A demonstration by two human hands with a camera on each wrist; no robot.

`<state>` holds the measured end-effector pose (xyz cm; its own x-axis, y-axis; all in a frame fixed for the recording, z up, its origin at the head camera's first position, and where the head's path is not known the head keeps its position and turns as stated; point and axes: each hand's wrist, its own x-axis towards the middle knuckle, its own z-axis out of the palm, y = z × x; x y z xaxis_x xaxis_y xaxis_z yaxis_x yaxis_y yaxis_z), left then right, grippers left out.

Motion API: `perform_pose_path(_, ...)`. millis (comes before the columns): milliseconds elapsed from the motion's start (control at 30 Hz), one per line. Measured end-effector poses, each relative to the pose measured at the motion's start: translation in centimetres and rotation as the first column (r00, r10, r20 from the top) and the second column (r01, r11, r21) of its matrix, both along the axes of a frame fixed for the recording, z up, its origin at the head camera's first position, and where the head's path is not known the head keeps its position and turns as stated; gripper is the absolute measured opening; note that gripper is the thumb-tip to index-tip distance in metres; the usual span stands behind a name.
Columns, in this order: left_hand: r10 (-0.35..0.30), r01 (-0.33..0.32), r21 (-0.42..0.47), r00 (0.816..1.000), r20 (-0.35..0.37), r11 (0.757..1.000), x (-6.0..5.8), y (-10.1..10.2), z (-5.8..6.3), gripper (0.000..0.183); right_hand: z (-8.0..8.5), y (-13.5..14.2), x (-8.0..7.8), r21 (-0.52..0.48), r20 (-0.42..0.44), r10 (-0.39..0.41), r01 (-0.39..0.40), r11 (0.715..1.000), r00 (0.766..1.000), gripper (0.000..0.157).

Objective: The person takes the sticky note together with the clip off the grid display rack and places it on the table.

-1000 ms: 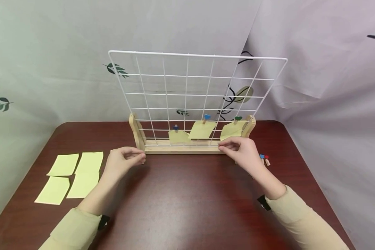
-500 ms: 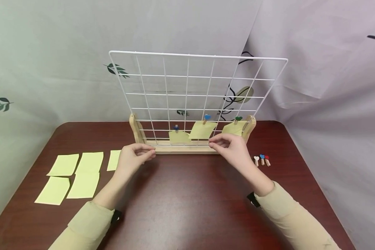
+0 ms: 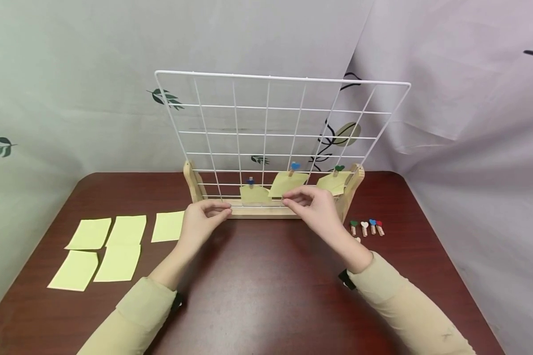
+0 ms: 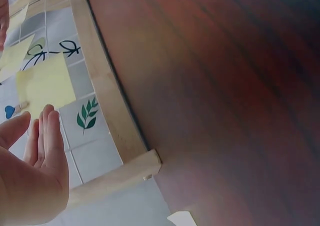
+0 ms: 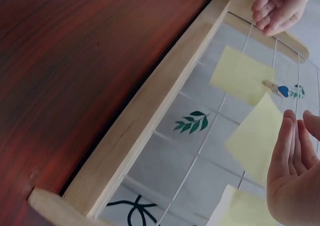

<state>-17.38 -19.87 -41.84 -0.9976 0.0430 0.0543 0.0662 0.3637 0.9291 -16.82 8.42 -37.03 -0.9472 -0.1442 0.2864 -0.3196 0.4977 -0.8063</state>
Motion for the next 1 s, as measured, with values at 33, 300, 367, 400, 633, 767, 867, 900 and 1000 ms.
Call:
perform_pose_path(33, 0.003, -0.003, -0.004, 1.000, -0.002, 1.000, -0.1, 0.1, 0.0, 0.020, 0.0, -0.2, -0.1, -0.006, -0.004, 0.003, -0.003, 1.000, 1.000, 0.011)
perform_pose_path(300, 0.028, -0.029, -0.032, 0.999, -0.028, 0.999, -0.7, 1.1, -0.4, 0.020, -0.4, -1.7, -0.6, -0.055, -0.005, 0.028, -0.028, 0.998, 1.000, 0.012)
perform_pose_path(367, 0.029, -0.030, -0.033, 0.999, -0.032, 0.999, -0.9, 1.3, -0.4, 0.020, -0.5, -2.0, -0.7, -0.061, -0.009, 0.032, -0.033, 0.998, 0.999, 0.012)
perform_pose_path(400, 0.032, -0.033, -0.034, 0.999, -0.036, 0.999, -0.9, 1.4, -0.4, 0.019, -0.5, -2.2, -0.7, -0.064, -0.012, 0.033, -0.034, 0.997, 0.999, 0.012)
perform_pose_path(633, 0.031, -0.033, -0.050, 0.998, -0.050, 0.998, -1.6, 1.9, -0.8, 0.018, -0.7, -3.3, -1.0, -0.106, -0.055, 0.018, -0.024, 0.994, 0.998, 0.013)
perform_pose_path(767, 0.043, -0.045, -0.045, 0.998, -0.052, 0.998, -1.9, 2.1, -0.8, 0.018, -0.9, -4.0, -1.3, -0.134, -0.093, 0.002, -0.014, 0.991, 0.996, 0.016)
perform_pose_path(867, 0.047, -0.049, -0.040, 0.997, -0.058, 0.998, -2.2, 2.2, -0.9, 0.018, -0.8, -4.3, -1.4, -0.153, -0.117, -0.003, -0.015, 0.988, 0.993, 0.019)
perform_pose_path(900, 0.045, -0.047, -0.037, 0.997, -0.060, 0.998, -2.2, 2.2, -0.9, 0.018, -0.9, -4.4, -1.5, -0.159, -0.121, -0.002, -0.017, 0.987, 0.993, 0.020)
perform_pose_path(1000, 0.037, -0.040, -0.033, 0.997, -0.071, 0.999, -2.4, 2.3, -1.1, 0.019, -0.9, -4.6, -1.7, -0.165, -0.137, 0.001, -0.023, 0.986, 0.991, 0.022)
